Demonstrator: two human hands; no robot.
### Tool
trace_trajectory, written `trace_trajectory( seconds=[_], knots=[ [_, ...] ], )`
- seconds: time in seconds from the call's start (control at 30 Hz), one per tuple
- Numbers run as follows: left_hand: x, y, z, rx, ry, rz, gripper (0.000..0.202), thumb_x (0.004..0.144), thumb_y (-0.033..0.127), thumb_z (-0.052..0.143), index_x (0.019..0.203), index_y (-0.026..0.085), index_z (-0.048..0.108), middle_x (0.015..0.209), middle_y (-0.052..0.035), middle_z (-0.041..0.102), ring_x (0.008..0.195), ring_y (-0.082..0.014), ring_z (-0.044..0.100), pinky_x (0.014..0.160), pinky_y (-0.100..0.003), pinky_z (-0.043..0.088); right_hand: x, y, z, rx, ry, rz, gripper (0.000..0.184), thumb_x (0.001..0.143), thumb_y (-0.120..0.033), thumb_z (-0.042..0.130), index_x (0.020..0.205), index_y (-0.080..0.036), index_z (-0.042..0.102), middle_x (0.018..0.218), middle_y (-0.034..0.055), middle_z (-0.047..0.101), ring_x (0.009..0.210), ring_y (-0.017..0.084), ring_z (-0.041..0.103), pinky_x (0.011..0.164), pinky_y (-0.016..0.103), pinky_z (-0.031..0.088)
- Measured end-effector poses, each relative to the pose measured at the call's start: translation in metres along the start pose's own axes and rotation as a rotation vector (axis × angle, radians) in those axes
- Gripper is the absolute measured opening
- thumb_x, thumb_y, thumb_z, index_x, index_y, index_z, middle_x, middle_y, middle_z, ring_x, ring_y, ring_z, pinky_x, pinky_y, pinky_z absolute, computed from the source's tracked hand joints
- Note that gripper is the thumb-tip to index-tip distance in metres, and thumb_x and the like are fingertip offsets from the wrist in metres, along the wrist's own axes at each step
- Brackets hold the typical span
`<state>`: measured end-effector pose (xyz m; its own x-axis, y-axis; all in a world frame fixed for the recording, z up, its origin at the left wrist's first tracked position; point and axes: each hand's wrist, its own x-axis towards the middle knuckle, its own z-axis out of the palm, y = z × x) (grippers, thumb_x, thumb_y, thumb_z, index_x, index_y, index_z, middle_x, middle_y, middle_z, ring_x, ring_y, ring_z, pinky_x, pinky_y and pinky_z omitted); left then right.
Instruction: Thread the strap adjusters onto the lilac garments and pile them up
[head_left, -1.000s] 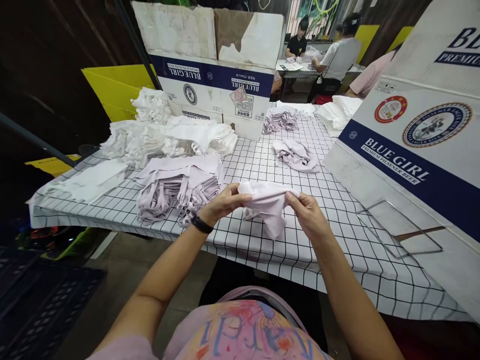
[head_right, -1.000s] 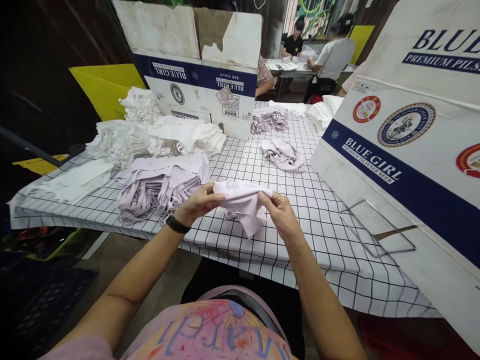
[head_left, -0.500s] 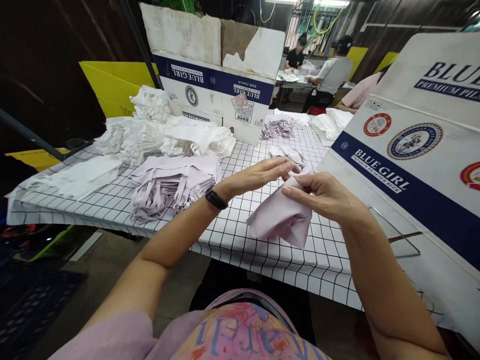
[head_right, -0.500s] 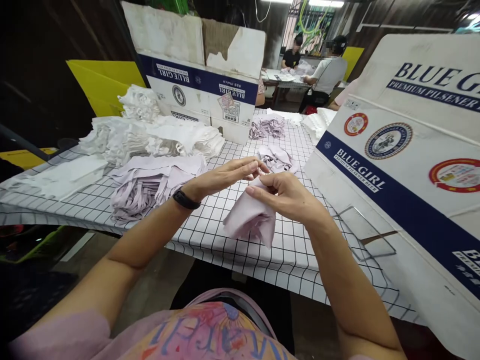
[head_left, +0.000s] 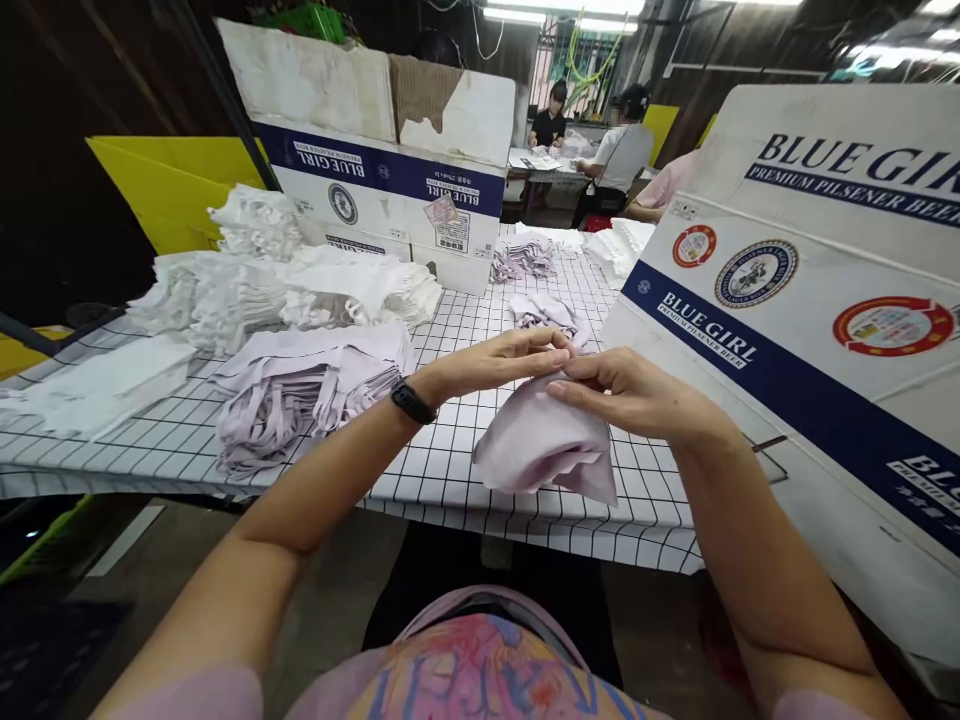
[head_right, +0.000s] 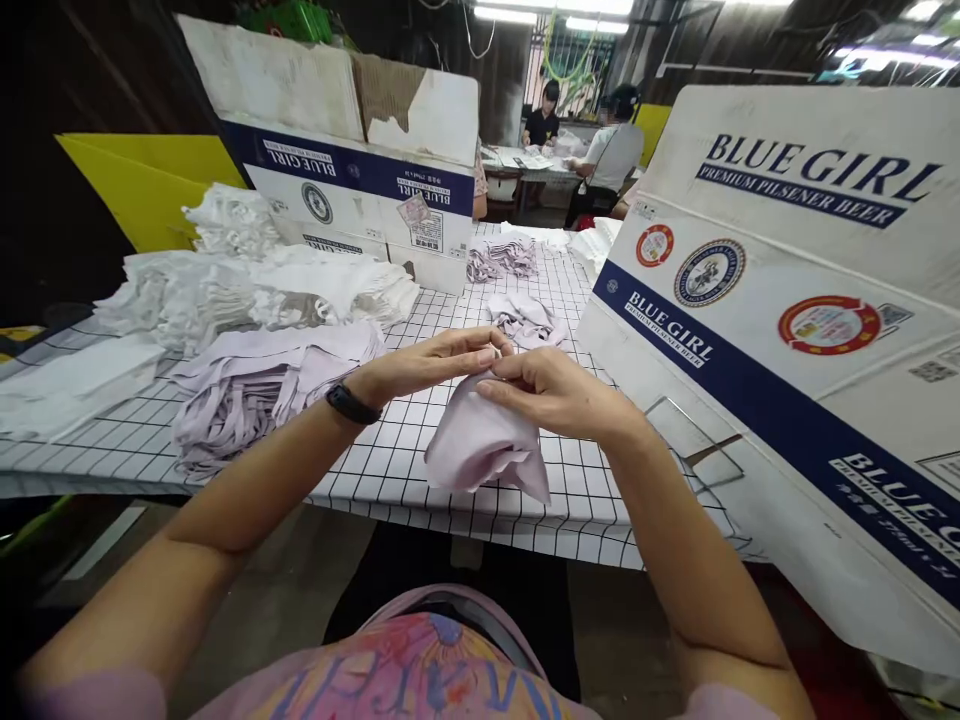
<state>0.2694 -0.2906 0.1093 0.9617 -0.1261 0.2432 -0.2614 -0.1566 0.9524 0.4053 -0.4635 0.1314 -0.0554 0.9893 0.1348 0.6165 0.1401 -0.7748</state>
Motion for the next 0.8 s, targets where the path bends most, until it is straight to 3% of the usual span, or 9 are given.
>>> trace_trajectory(
  seconds=[0.2, 0.37, 0.5, 0.67, 0.8],
  knots=[
    [0.005, 0.004, -0.006, 0.061, -0.029, -0.073, 0.034, 0.092, 0.050, 0.069, 0.090, 0.016, 0.073, 0.084, -0.0054, 0.062, 0.078, -0.0159, 0.057, 0.068, -0.027, 0.044, -0.005, 0.004, -0.005, 0.070, 0.049, 0.002, 0.036, 0.094, -0.051, 0.066, 0.079, -0.018, 0.072, 0.061, -0.0023, 0.049, 0.053, 0.009, 0.037, 0.043, 0.024, 0.026],
    [0.013, 0.007, -0.007, 0.073, -0.036, -0.037, 0.032, 0.084, 0.047, 0.079, 0.077, 0.017, 0.070, 0.087, -0.0057, 0.061, 0.086, -0.0187, 0.059, 0.076, -0.030, 0.047, -0.007, 0.001, -0.006, 0.071, 0.112, -0.011, 0.041, 0.093, -0.053, 0.068, 0.069, -0.019, 0.067, 0.059, -0.0023, 0.046, 0.053, 0.009, 0.035, 0.044, 0.026, 0.024],
    [0.015, 0.011, -0.005, -0.014, -0.016, -0.037, 0.035, 0.082, 0.047, 0.081, 0.075, 0.017, 0.064, 0.080, -0.0035, 0.058, 0.078, -0.0156, 0.056, 0.071, -0.029, 0.047, -0.010, 0.001, -0.010, 0.085, 0.201, -0.011, 0.046, 0.090, -0.054, 0.071, 0.062, -0.019, 0.060, 0.058, -0.0027, 0.045, 0.054, 0.009, 0.036, 0.047, 0.027, 0.026],
    [0.010, 0.025, -0.014, -0.019, 0.080, 0.005, 0.038, 0.084, 0.048, 0.081, 0.076, 0.017, 0.061, 0.090, -0.0061, 0.065, 0.086, -0.0171, 0.063, 0.075, -0.030, 0.052, -0.023, 0.023, -0.022, 0.032, 0.207, 0.001, 0.047, 0.087, -0.054, 0.074, 0.060, -0.019, 0.059, 0.058, -0.0025, 0.046, 0.056, 0.009, 0.038, 0.049, 0.026, 0.028],
    [0.003, 0.028, -0.030, -0.044, 0.138, 0.068, 0.040, 0.081, 0.043, 0.085, 0.073, 0.016, 0.057, 0.086, -0.0053, 0.066, 0.095, -0.0197, 0.067, 0.082, -0.032, 0.054, -0.042, 0.049, -0.034, 0.051, 0.210, 0.094, 0.041, 0.089, -0.054, 0.072, 0.068, -0.019, 0.068, 0.064, 0.0002, 0.055, 0.060, 0.012, 0.047, 0.052, 0.027, 0.034]
  ],
)
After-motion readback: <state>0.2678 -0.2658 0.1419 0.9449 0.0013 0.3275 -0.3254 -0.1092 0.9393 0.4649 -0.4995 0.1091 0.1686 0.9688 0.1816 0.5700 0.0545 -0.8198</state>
